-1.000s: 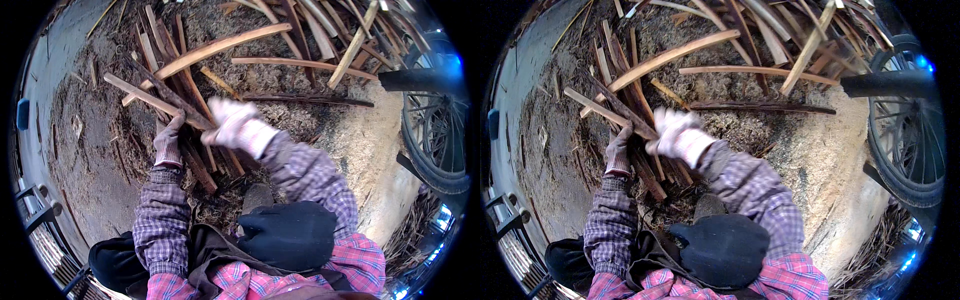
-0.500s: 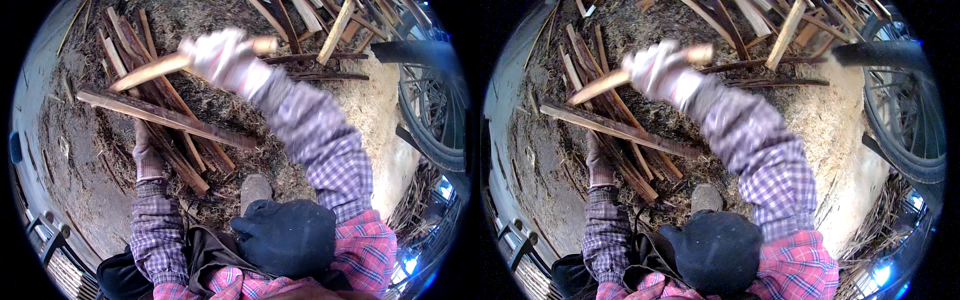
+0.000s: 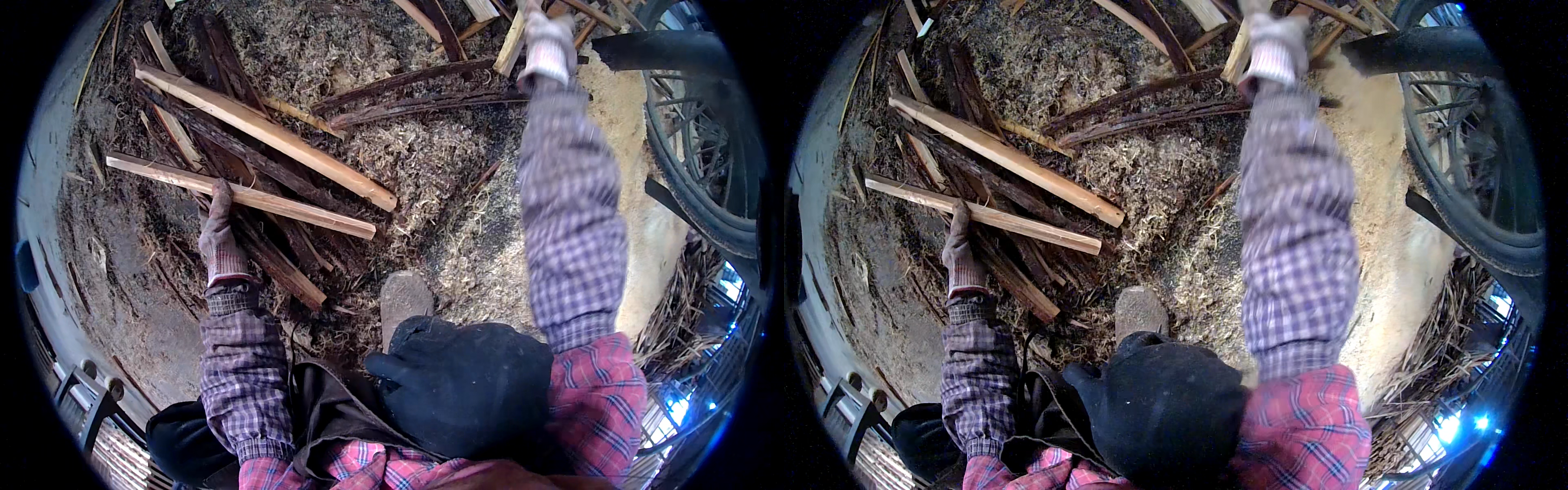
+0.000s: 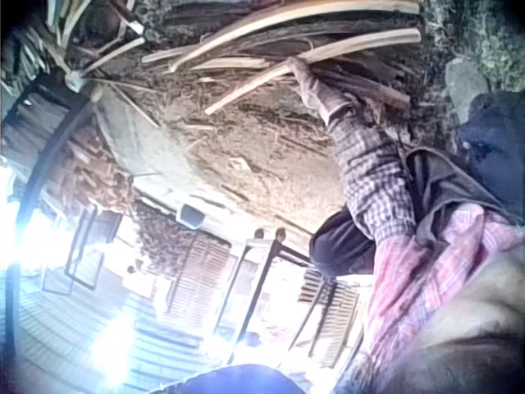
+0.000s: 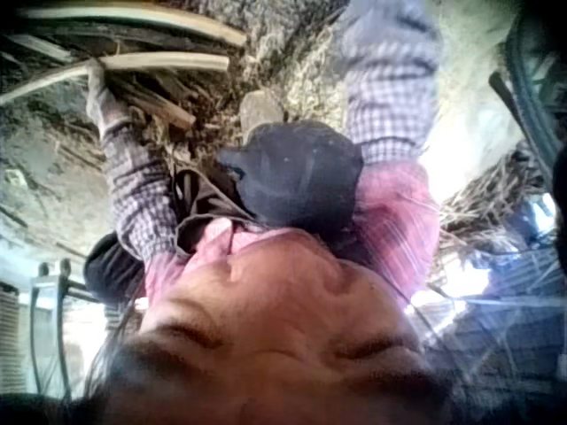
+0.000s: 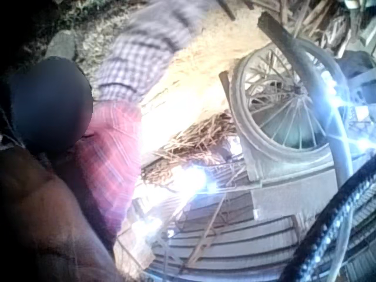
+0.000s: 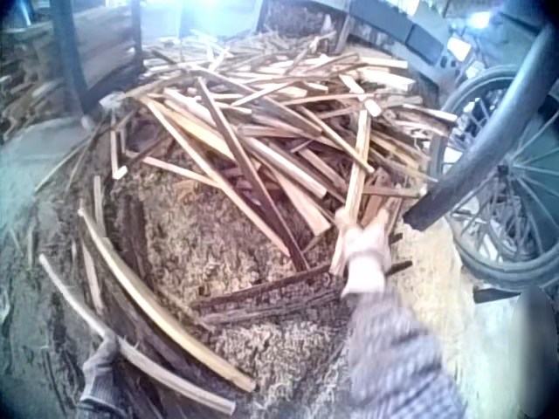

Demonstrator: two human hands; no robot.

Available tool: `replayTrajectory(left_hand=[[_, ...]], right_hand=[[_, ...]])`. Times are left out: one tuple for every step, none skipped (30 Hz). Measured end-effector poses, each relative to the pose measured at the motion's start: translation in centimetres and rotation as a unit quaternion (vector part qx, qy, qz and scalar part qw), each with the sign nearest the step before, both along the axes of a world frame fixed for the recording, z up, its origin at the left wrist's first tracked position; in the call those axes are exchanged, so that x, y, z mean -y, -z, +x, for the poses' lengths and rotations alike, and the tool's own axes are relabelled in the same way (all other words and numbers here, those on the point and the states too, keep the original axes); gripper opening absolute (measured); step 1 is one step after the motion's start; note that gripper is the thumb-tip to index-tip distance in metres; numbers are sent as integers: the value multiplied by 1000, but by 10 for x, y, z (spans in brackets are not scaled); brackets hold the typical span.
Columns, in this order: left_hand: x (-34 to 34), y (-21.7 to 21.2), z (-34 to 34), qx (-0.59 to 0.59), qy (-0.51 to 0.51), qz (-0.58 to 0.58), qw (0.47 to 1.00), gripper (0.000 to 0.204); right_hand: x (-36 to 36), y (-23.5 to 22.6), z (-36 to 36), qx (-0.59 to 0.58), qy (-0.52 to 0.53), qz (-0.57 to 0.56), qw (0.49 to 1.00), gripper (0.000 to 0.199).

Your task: The person gathers thin wooden strips from a pile on the ground and stacks them into a neat pile. They repeatedly pick up handfuls of wood, align them, and place them onto a growing stack next to a metal rack.

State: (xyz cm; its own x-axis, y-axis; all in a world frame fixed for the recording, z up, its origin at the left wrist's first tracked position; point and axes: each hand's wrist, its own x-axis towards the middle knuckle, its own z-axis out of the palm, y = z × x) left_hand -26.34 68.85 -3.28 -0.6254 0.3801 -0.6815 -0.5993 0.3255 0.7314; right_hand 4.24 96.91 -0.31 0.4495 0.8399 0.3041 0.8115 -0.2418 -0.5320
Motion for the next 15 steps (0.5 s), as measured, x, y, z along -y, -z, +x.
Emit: replayTrajectory(left_hand=[[-8,8,7,21,17,16,1000,50],[-10,13,9,24,28,21,999,50],[-12,16,11,8,28,39,999,51],[-14,19,16,-5,30,60,998,51],[-11,18,12,-35,25,70,997,51],[-9,10,11,18,20,39,999,52],[-2,10,5,-14,15,39,999,54],[5,5,-4,-13,23,21,999,54],[7,5,-6,-3,39,6,999,55],[8,7,-6,-5,32,-3,999,56],[6,8,-6,-8,29,-11,999,57],[3,15,-4,-7,26,-17,999,57],[1,21,-5,1,26,-6,1000,58],[1,27,-6,9,25,7,1000,59],[-2,24,-4,16,24,18,999,60]], right_hand=[[-38,-15,32,32,80,-119,989,91],[-50,-25,45,-75,-14,-196,978,93],[-60,-33,56,-182,-110,-268,940,96],[-62,-5,85,-288,-211,-163,920,72],[-34,14,80,-358,-210,-135,900,57],[-6,27,76,-417,-209,-105,878,43],[32,29,68,-338,-91,-148,925,30],[77,26,69,-369,-95,-213,900,31],[119,27,82,-370,-78,-236,895,31],[162,31,98,-348,-40,-262,899,31],[197,31,115,-303,-5,-291,907,31],[225,31,135,-227,17,-332,915,32],[238,25,149,-72,-4,-406,911,31],[235,23,165,37,-110,-304,946,29],[228,24,179,146,-211,-193,947,27]])
